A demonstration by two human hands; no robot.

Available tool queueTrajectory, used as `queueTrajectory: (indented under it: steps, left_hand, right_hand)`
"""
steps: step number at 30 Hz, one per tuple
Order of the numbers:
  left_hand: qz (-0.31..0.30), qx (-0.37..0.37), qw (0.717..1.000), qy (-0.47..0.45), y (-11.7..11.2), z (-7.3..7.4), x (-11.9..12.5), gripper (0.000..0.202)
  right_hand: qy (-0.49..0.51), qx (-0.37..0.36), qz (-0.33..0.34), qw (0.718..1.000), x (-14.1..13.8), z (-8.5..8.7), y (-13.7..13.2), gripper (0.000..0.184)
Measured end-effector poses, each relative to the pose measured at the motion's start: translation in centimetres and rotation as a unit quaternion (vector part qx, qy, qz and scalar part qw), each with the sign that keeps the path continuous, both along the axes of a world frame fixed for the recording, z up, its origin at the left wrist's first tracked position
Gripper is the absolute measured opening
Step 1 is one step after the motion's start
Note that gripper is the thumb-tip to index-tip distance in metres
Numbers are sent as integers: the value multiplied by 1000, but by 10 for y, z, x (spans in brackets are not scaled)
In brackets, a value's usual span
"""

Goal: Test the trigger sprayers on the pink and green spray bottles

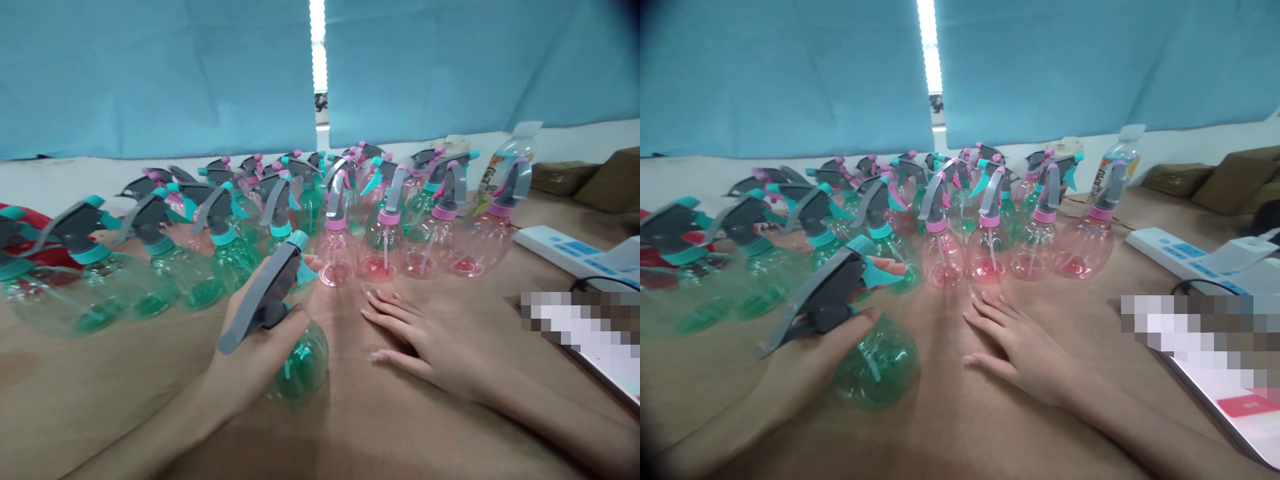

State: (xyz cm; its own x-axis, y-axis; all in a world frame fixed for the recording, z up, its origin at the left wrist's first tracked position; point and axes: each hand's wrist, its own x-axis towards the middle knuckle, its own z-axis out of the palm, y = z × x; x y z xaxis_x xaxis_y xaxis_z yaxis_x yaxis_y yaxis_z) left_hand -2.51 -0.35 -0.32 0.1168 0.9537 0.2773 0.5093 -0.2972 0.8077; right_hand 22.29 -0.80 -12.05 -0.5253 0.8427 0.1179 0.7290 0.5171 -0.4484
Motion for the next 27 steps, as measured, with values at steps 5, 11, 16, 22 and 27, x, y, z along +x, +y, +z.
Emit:
queueTrajectory:
  steps: [5,11,16,22,27]
  left_hand:
    - [-34,-25,997,-57,1,-3,0,43]
    - [-53,-21,996,-74,0,-1,1,46]
    - [-69,-25,994,-80,1,1,4,43]
    - [-47,-35,997,-54,1,-5,-1,20]
    - [-14,-10,999,-39,1,-8,-3,4]
  right_hand:
    - [-5,4,-4,1000,-2,2,-1,64]
    - [-29,-7,-9,1000,-4,5,-1,67]
    - [-31,-8,-10,999,-2,3,-1,67]
    - [-17,3,-3,1000,-1,1,1,63]
    - [-33,-2,-7,999,-2,2,0,64]
